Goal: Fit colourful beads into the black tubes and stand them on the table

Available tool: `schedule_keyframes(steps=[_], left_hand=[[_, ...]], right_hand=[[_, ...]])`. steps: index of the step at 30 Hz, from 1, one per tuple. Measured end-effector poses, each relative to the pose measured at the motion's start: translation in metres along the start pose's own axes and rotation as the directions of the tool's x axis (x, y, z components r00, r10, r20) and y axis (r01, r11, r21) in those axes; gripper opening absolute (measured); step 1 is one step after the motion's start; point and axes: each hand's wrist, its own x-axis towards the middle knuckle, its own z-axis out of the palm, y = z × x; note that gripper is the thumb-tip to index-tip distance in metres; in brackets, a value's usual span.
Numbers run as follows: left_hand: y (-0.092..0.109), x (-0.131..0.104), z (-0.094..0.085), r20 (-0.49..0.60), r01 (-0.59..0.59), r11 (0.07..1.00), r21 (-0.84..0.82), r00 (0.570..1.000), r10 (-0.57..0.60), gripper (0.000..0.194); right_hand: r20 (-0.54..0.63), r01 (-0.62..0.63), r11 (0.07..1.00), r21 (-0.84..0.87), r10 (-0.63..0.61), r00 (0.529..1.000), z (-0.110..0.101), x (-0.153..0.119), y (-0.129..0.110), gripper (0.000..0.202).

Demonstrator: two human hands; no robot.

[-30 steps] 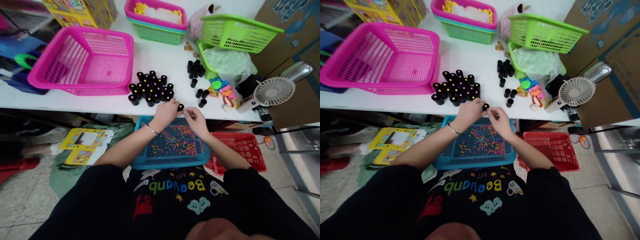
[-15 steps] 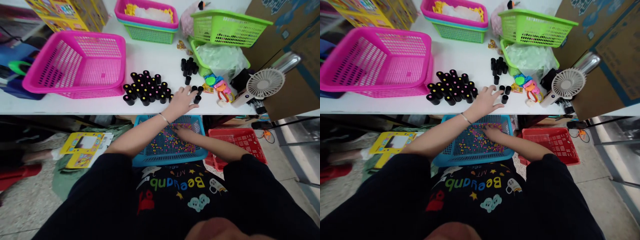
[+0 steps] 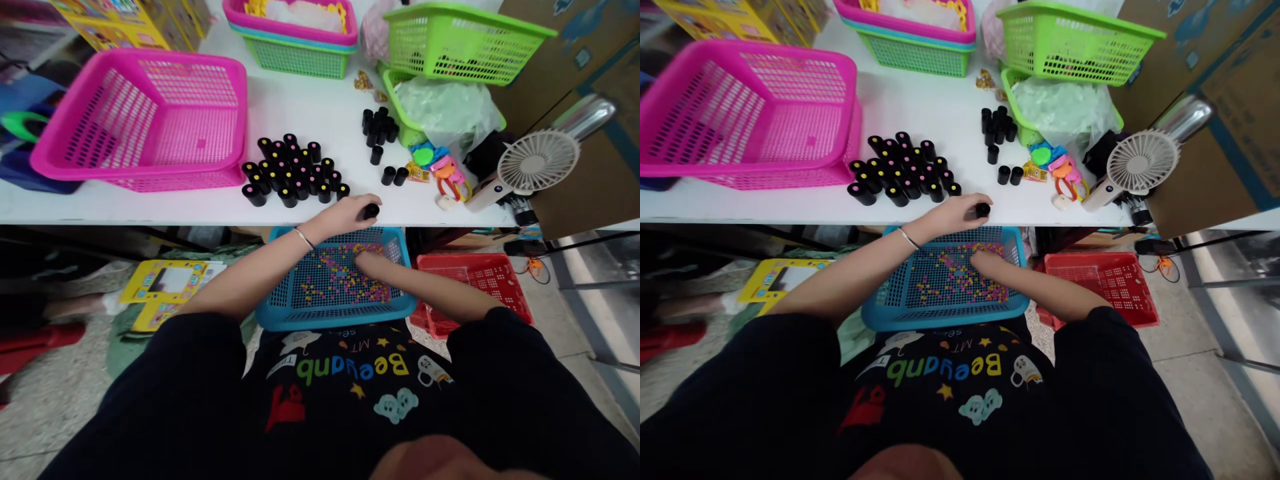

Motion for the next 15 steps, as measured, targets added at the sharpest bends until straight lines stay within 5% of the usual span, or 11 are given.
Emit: schedule_keyframes(steps=[4, 7, 10, 12, 15], left_hand=[[-0.008, -0.016, -0.008, -0.007, 0.032, 0.994, -0.104, 0.999, -0.033, 0.049], [-0.011, -0.016, -0.005, -0.052, 0.076, 0.975, -0.211, 0.995, -0.089, 0.068], [-0.013, -0.013, -0.002, -0.064, 0.070, 0.962, -0.265, 0.994, -0.090, 0.072], [-0.013, -0.011, -0.001, -0.054, 0.065, 0.948, -0.311, 0.995, -0.086, 0.069], [-0.013, -0.010, -0.001, -0.047, 0.079, 0.918, -0.388, 0.993, -0.105, 0.070]], right_hand=[[0.120, 0.033, 0.999, -0.030, -0.029, 0.992, -0.009, -0.012, -0.007, 0.058], [0.124, 0.101, 0.995, 0.023, -0.103, 0.987, -0.031, -0.023, -0.009, 0.037], [-0.170, 0.176, 0.954, 0.243, -0.137, 0.976, -0.062, -0.031, -0.004, 0.016], [-0.418, 0.194, 0.918, 0.347, -0.034, 0.908, -0.079, -0.029, 0.004, 0.026], [-0.589, 0.139, 0.928, 0.347, 0.100, 0.802, -0.092, -0.016, 0.016, 0.027]])
